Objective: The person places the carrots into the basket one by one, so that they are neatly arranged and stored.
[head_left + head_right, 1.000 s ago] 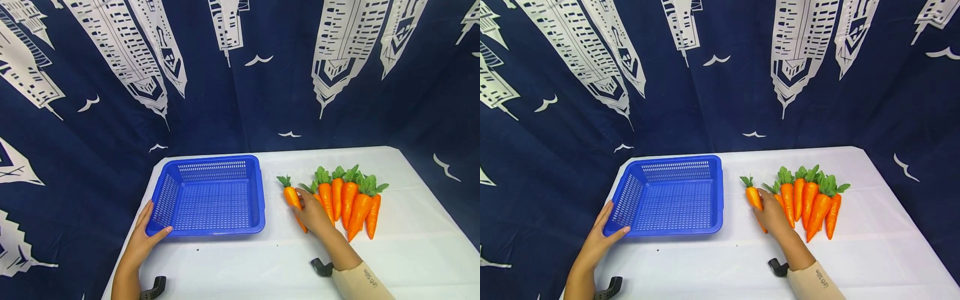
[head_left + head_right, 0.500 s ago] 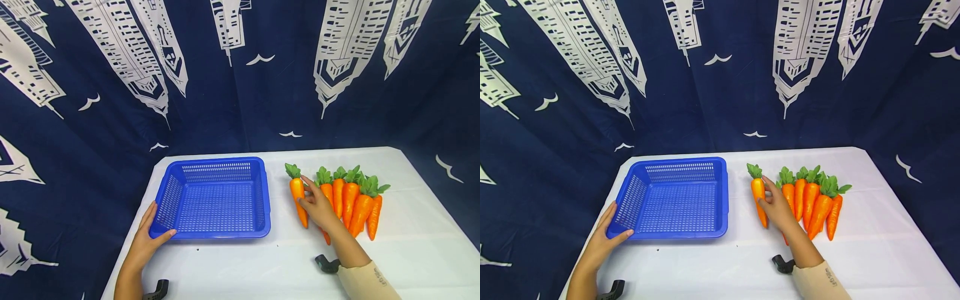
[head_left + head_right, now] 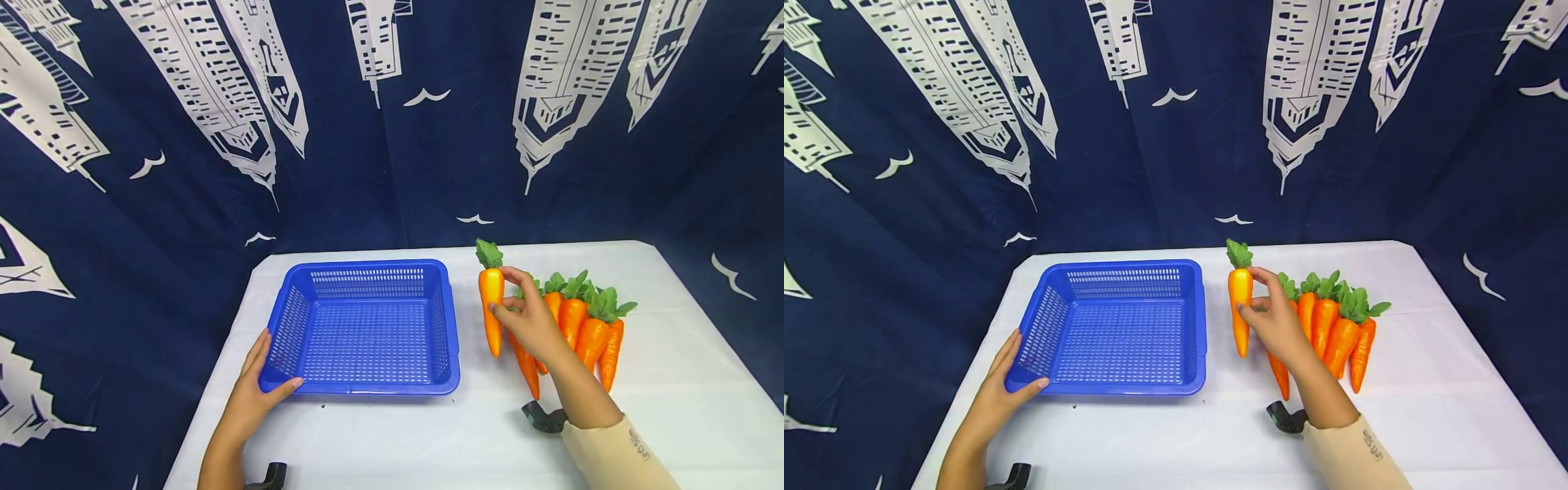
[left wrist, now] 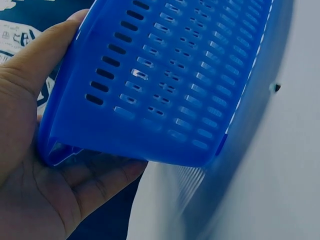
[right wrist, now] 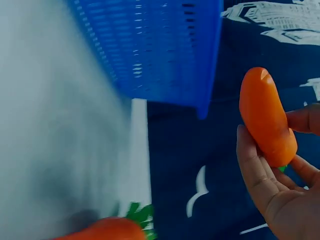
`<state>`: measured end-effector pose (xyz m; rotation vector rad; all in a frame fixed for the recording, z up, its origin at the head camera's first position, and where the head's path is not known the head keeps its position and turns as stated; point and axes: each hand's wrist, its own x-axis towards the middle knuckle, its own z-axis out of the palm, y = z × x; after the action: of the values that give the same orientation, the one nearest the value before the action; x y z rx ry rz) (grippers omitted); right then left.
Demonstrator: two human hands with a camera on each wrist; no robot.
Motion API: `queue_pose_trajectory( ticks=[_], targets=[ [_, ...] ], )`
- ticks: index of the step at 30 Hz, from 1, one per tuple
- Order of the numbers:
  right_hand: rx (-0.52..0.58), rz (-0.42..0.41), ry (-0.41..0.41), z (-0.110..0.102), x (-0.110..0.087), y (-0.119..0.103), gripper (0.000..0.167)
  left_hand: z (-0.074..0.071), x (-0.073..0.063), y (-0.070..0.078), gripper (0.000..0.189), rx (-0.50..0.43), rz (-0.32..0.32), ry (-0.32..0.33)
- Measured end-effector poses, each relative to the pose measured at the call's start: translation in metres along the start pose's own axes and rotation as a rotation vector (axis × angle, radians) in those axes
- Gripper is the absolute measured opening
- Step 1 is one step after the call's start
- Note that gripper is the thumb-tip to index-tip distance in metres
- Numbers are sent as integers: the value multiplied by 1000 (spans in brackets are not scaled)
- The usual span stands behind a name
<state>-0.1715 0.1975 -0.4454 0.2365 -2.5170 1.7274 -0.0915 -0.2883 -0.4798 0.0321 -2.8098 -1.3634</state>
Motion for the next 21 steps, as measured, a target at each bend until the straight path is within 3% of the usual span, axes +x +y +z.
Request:
queue_pose_trajectory(
  ticks=[9, 16, 21],
  targets=[
    [17, -162, -37, -4, 11, -39, 70, 11, -5, 9, 111, 2, 6, 1],
    [-23, -120, -69, 1, 21, -62, 69, 20, -9, 17, 110, 36, -13, -13],
    [-32, -157, -100, 11, 32, -75, 68, 25, -13, 22, 110, 53, -18, -13]
  ],
)
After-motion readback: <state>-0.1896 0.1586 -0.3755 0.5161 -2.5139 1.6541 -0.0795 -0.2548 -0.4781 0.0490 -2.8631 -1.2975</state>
